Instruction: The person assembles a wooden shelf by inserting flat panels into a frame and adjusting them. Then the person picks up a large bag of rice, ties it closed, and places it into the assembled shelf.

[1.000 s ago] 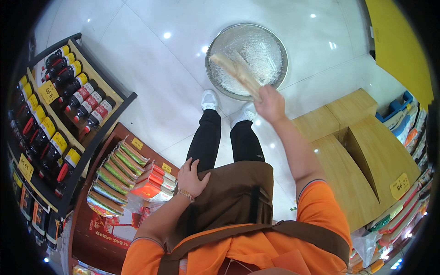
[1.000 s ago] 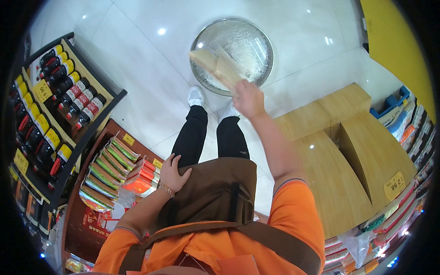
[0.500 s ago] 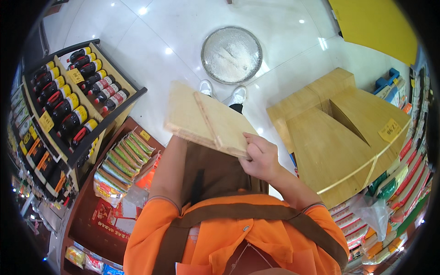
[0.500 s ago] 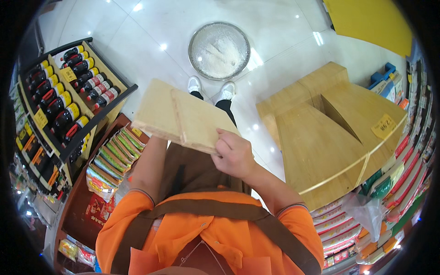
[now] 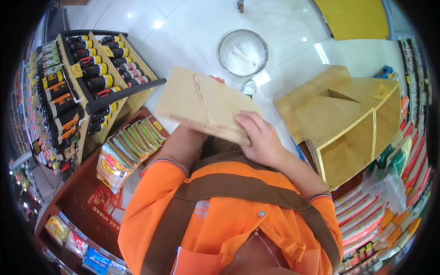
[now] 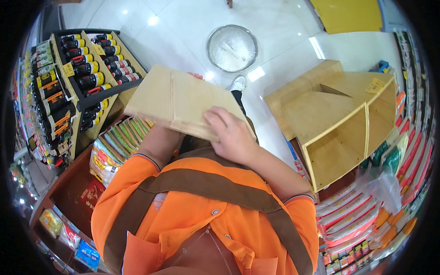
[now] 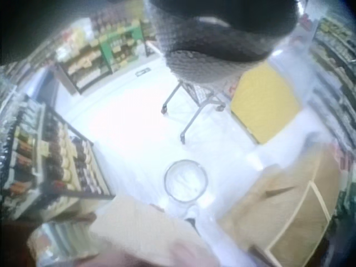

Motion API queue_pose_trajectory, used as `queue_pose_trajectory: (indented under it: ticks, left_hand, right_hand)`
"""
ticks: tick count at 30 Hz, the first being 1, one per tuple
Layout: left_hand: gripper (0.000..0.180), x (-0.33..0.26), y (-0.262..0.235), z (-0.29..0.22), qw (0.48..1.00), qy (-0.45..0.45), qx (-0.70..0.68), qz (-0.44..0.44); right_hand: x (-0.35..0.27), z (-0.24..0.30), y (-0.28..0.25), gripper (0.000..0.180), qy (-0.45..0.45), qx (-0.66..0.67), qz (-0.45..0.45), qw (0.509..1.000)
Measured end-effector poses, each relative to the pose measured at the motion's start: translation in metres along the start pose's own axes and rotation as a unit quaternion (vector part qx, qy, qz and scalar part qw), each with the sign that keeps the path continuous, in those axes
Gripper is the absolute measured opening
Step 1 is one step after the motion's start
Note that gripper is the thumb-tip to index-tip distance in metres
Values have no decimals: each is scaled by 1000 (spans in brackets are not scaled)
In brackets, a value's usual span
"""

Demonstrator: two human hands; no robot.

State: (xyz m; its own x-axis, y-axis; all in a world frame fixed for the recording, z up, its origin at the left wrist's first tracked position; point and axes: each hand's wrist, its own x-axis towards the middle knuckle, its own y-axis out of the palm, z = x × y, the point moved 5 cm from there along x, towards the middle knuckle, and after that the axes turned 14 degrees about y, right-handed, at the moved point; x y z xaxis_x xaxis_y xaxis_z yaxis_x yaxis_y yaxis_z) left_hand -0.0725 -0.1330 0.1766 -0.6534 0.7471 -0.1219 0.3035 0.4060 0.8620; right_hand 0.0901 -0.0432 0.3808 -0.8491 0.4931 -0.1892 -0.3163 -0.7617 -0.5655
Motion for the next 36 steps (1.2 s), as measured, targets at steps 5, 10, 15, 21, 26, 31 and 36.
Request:
queue_pose_trajectory:
  ticks: [5,10,15,21,26,31,36]
  left_hand:
    - [74,-27,-2,-43,941,-129,90,-300]
    - [74,-52,30,-122,972,-83,207,-71]
    - [66,-91,60,-145,957,-95,272,-23]
    - [64,-139,88,-133,939,-142,312,-7]
    - [59,-149,134,-100,950,-261,165,41]
    - [55,-151,159,-51,923,-287,250,64]
    - [57,-147,186,39,903,-279,312,93]
  right_hand:
    - [-11,13,8,48,89,105,-4,991]
    - [-30,1,2,50,264,415,7,870]
    - [-83,17,12,75,231,502,-60,831]
    - [-152,5,28,87,250,507,-110,818]
    - [-197,-34,24,83,206,535,-170,801]
    - [-256,-73,8,67,183,659,-196,703]
    - [-299,-133,-32,53,182,763,-243,570]
